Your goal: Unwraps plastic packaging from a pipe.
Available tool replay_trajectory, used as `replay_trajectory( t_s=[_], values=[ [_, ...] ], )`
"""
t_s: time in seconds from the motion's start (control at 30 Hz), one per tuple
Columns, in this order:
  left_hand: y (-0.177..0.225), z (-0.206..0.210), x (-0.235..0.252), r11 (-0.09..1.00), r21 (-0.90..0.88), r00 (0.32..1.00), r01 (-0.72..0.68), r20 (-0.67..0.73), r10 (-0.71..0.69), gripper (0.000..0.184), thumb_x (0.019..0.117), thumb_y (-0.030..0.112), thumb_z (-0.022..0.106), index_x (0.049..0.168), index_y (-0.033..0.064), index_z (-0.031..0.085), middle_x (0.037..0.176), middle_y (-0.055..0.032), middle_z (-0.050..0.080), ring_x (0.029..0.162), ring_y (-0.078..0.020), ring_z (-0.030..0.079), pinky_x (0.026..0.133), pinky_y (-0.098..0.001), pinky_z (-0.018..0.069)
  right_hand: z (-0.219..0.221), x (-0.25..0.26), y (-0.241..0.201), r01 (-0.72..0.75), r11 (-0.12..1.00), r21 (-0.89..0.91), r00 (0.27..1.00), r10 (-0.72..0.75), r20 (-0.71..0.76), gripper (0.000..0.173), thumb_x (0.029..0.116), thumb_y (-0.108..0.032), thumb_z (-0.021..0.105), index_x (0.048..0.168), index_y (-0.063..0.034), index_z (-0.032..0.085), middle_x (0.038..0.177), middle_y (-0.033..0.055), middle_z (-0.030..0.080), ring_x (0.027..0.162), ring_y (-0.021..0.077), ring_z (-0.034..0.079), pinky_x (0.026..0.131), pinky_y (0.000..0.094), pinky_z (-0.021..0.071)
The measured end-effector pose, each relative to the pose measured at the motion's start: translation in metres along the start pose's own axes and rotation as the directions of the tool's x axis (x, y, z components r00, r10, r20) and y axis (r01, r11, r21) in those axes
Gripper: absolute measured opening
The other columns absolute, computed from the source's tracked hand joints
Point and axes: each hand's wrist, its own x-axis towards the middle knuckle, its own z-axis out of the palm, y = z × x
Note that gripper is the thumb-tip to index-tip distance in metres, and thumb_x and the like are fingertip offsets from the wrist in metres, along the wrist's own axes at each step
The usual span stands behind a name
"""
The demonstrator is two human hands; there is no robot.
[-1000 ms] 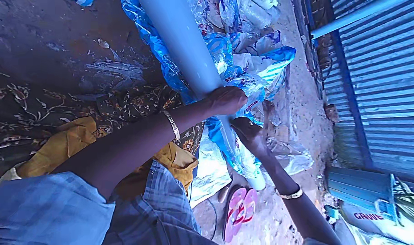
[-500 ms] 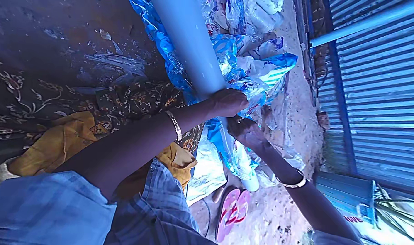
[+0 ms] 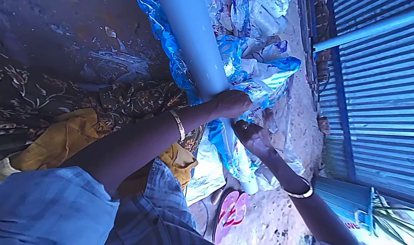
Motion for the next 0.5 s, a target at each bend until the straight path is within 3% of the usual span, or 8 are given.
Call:
replay_trajectory(
  t_s=[0.07, 0.17, 0.37, 0.43, 0.5],
  values=[
    [0.001, 0.000, 0.002, 1.000, 0.014, 1.000, 0.011, 0.020, -0.011, 0.022, 0.1033, 0.006, 0.051, 0.104, -0.0094, 0.067, 0.107, -0.0253, 0.068, 0.112, -0.0415, 0.064, 0.096, -0.0520, 0.0486, 0.003, 0.003, 0.000, 0.019, 0.999, -0.036, 0.999, -0.018, 0.045, 0.011, 0.0887, 0.004, 0.060, 0.080, 0.0065, 0.067, 0.069, 0.0172, 0.061, 0.053, 0.0287, 0.062, 0.046, 0.0366, 0.0490],
    [0.003, -0.002, 0.001, 1.000, 0.029, 1.000, -0.002, 0.027, 0.001, 0.022, 0.1037, 0.006, 0.050, 0.104, -0.0100, 0.066, 0.106, -0.0259, 0.067, 0.111, -0.0420, 0.064, 0.096, -0.0518, 0.0482, 0.008, 0.005, 0.002, 0.036, 0.998, -0.060, 0.996, -0.031, 0.082, 0.011, 0.0892, 0.001, 0.061, 0.086, 0.0083, 0.069, 0.074, 0.0194, 0.066, 0.055, 0.0303, 0.065, 0.048, 0.0379, 0.0515],
    [0.003, -0.001, 0.001, 0.995, 0.084, 0.999, -0.045, 0.031, 0.042, 0.018, 0.1015, 0.002, 0.052, 0.103, -0.0107, 0.065, 0.106, -0.0266, 0.067, 0.111, -0.0429, 0.064, 0.093, -0.0520, 0.0492, 0.002, -0.010, 0.006, 0.054, 0.998, -0.041, 0.993, -0.049, 0.108, 0.011, 0.0862, -0.002, 0.060, 0.080, 0.0052, 0.065, 0.071, 0.0179, 0.063, 0.055, 0.0303, 0.064, 0.048, 0.0371, 0.0509],
    [0.004, -0.002, 0.001, 0.995, 0.086, 0.998, -0.044, 0.039, 0.041, 0.018, 0.1015, 0.002, 0.053, 0.104, -0.0102, 0.066, 0.107, -0.0264, 0.067, 0.111, -0.0429, 0.063, 0.091, -0.0522, 0.0491, -0.004, -0.018, 0.010, -0.004, 1.000, -0.007, 0.993, 0.005, 0.114, 0.014, 0.0879, -0.003, 0.058, 0.078, 0.0056, 0.064, 0.070, 0.0188, 0.062, 0.055, 0.0318, 0.065, 0.048, 0.0385, 0.0519],
    [0.005, -0.003, 0.001, 0.995, 0.093, 0.998, -0.044, 0.049, 0.040, 0.018, 0.1013, 0.002, 0.053, 0.104, -0.0103, 0.066, 0.108, -0.0265, 0.067, 0.111, -0.0433, 0.063, 0.091, -0.0524, 0.0491, -0.003, -0.027, 0.010, -0.159, 0.981, 0.109, 0.985, 0.152, 0.076, 0.016, 0.0895, -0.004, 0.056, 0.081, 0.0064, 0.066, 0.074, 0.0200, 0.065, 0.058, 0.0311, 0.067, 0.051, 0.0384, 0.0539]
  ],
)
